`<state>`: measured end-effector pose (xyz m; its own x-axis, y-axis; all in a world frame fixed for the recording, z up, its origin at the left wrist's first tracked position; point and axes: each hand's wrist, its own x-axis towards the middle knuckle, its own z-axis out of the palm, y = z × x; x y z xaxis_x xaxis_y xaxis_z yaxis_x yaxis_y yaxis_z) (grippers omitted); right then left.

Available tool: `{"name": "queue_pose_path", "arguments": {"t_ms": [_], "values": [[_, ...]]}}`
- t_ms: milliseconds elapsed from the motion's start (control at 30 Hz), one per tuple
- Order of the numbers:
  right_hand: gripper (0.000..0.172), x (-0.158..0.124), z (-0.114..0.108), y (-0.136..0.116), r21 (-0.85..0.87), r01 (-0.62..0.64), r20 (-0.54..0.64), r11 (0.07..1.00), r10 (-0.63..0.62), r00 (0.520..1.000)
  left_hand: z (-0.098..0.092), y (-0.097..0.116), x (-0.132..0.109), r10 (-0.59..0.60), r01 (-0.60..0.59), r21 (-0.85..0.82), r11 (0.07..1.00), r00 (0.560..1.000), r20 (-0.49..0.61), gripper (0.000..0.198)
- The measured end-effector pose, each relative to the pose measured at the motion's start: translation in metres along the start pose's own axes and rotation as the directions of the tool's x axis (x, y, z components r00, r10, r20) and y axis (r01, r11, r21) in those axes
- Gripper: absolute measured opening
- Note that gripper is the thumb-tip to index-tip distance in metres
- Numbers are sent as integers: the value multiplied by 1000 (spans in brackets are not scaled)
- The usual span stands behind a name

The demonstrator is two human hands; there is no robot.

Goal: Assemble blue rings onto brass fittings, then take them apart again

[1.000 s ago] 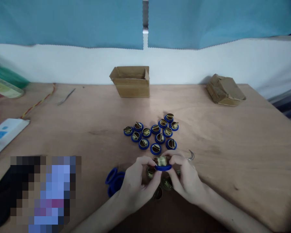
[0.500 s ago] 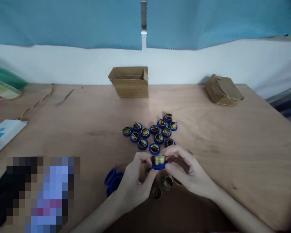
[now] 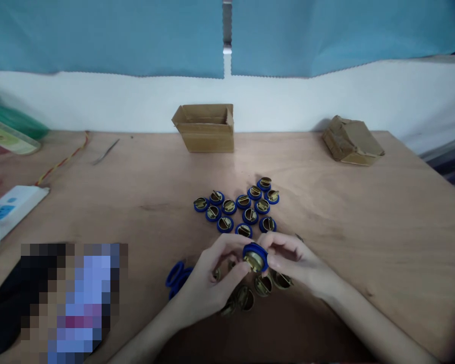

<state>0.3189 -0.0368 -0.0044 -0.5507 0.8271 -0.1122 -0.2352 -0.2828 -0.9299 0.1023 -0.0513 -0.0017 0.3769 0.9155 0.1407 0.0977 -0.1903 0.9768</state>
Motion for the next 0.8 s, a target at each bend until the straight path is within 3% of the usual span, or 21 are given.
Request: {"name": "queue_pose_path", "arguments": {"t_ms": [167, 367, 633, 800], "values": [[22, 0, -1, 2, 87, -33, -15, 996, 34, 999, 1, 1, -2, -26, 24, -92, 995, 999, -25, 20], [22, 2, -1, 5, 120, -65, 4, 991, 65, 998, -2, 5, -1, -103, 118, -135, 984, 988, 114, 5], [30, 2, 0, -10, -278, 48, 8, 959, -48, 999, 0, 0, -2, -88, 92, -28, 995, 991, 104, 13], [34, 2, 5, -10, -316, 76, -23, 946, -87, 996, 2, -5, 0, -49, 49, 78, 996, 999, 1, 15]]}}
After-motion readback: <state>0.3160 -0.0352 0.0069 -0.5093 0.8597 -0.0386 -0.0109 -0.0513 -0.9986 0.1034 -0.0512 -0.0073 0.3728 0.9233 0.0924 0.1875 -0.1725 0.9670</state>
